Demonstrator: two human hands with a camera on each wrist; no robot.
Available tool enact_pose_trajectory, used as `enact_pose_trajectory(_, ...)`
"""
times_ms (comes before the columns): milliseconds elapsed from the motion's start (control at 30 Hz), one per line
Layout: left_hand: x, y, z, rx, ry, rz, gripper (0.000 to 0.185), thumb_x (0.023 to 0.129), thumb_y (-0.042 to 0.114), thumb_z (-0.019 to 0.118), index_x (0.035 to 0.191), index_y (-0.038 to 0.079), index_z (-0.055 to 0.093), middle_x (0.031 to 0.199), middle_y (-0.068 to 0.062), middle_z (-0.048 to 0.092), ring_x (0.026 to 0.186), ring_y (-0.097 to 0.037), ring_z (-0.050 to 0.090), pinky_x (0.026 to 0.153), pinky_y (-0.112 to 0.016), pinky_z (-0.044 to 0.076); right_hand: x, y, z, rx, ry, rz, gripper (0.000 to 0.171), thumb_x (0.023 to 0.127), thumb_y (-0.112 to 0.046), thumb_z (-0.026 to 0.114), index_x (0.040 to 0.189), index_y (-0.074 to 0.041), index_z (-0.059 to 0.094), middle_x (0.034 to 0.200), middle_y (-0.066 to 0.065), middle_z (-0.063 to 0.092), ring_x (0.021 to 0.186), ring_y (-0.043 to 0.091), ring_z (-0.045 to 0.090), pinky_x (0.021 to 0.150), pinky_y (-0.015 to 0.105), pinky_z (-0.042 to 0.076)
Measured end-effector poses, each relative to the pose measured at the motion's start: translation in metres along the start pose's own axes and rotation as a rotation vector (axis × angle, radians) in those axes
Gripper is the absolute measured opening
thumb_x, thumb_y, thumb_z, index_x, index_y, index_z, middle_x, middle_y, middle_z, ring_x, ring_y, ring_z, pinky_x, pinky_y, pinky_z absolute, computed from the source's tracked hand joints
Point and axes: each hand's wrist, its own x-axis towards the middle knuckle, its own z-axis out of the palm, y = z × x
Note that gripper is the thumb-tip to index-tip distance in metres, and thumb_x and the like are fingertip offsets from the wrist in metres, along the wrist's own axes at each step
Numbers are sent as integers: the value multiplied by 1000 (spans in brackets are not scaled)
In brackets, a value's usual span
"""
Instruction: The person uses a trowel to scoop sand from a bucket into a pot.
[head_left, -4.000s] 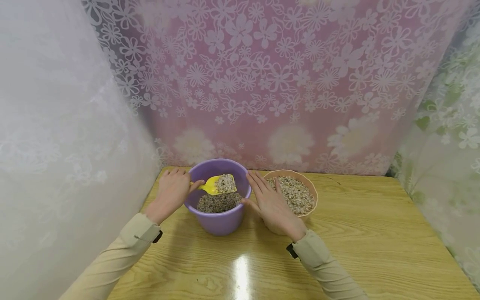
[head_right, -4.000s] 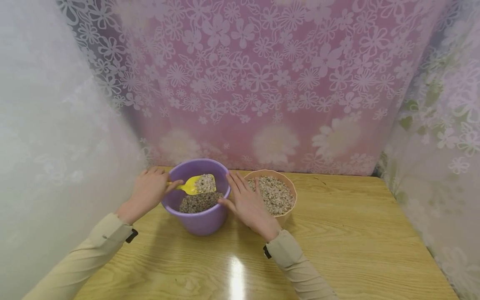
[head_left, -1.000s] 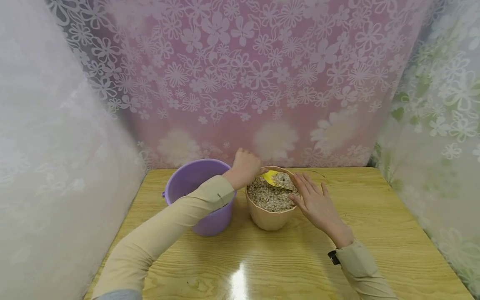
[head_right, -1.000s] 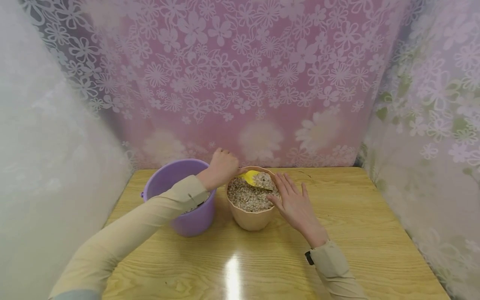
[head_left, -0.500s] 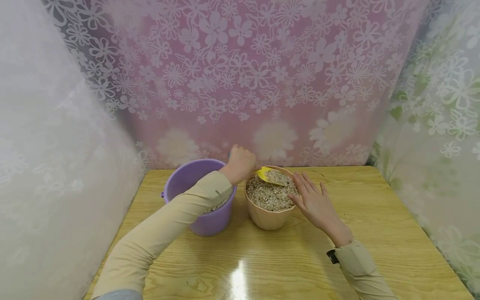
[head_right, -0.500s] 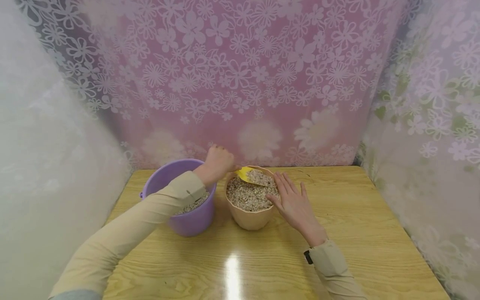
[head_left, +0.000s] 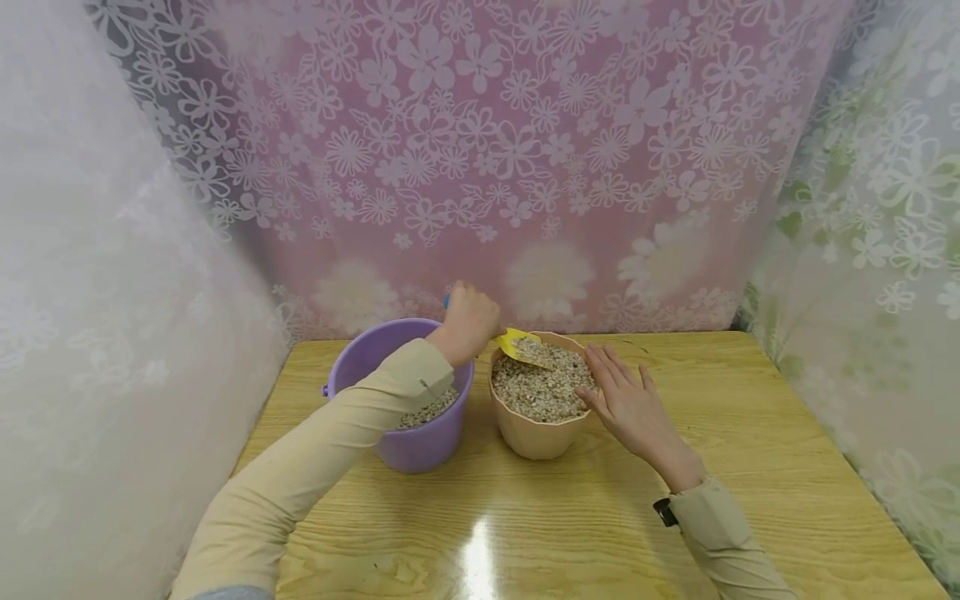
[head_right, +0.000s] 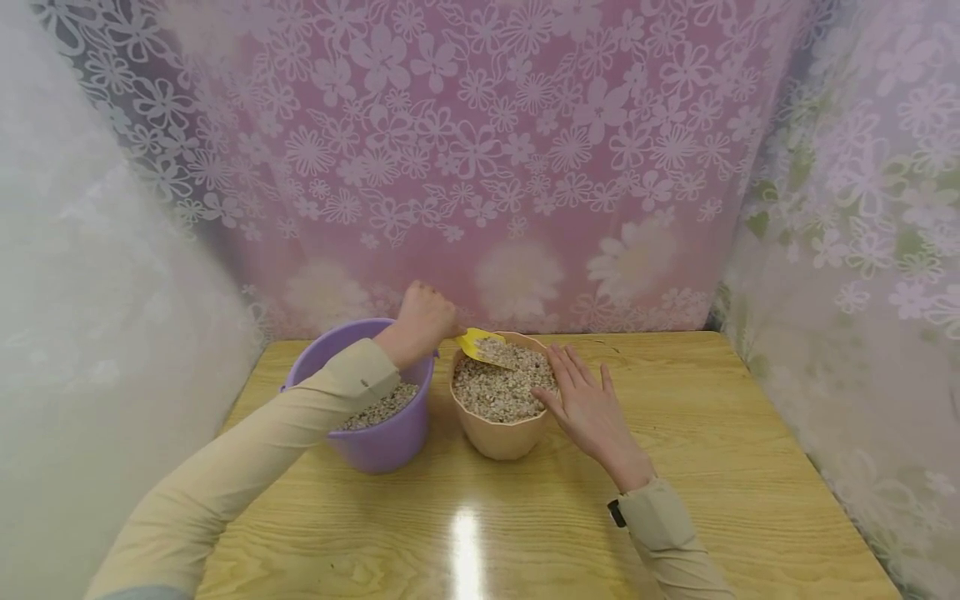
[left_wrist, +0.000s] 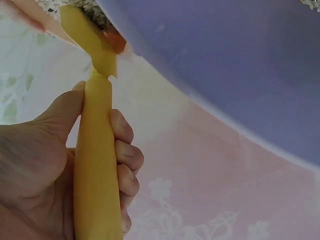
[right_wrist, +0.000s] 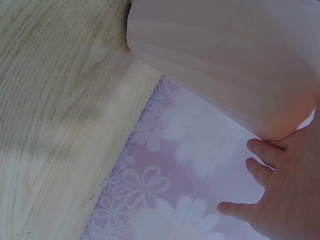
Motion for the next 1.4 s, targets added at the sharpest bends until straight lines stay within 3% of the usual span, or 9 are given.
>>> enact_pose_trajectory(167,-4,-3,-2,62,1,-2,56,98,61,51,64,17,50,63,4,46,62,-16,41,64,-28,33,1,0,1,-1,4,-3,73,106,-50,45,162,-11,19,168,12,20,155,31,14,117,68,4)
enact_pose_trajectory(400,-15,-7,-7,145,7,-17,52,98,63,51,75,20,69,69,6,61,67,-15,53,69,-27,39,2,1,0,-1,1,-2,73,106,-49,46,162,-10,19,167,13,20,155,34,15,117,69,4)
enact_pose_trajectory(733,-32,-11,-12,228,-11,-1,55,98,63,50,67,20,61,65,4,56,73,-15,58,71,-26,38,3,2,1,9,-2,0,72,107,-49,44,162,-10,19,168,14,19,155,34,14,116,70,4)
enact_pose_trajectory(900,-45,-12,-17,277,5,13,55,98,62,50,66,18,60,70,4,61,73,-15,57,70,-27,36,3,2,2,10,5,-6,71,107,-49,43,162,-10,20,167,14,20,155,34,15,116,70,4)
enact_pose_trajectory(1033,-52,-15,-21,320,62,6,55,99,61,48,70,17,63,73,2,62,72,-16,52,74,-27,37,2,2,3,16,6,-5,71,107,-49,43,162,-10,19,167,14,20,155,34,15,116,70,4)
enact_pose_trajectory(1200,-56,-22,-20,342,172,0,58,101,60,45,65,16,54,71,2,49,69,-16,39,76,-26,37,2,2,2,23,4,2,72,107,-50,43,162,-11,18,167,15,19,155,33,14,116,70,4)
enact_pose_trajectory(1300,-59,-28,-17,292,226,10,57,101,60,45,65,16,53,72,2,49,70,-16,40,75,-27,38,1,2,2,21,4,2,72,107,-50,43,162,-11,19,167,14,19,155,34,14,116,70,4)
enact_pose_trajectory(1400,-62,-37,-13,185,271,-6,56,100,60,48,72,14,63,81,0,60,79,-18,52,79,-30,42,2,2,3,13,4,1,72,107,-51,42,162,-11,19,167,14,20,155,34,14,116,70,4)
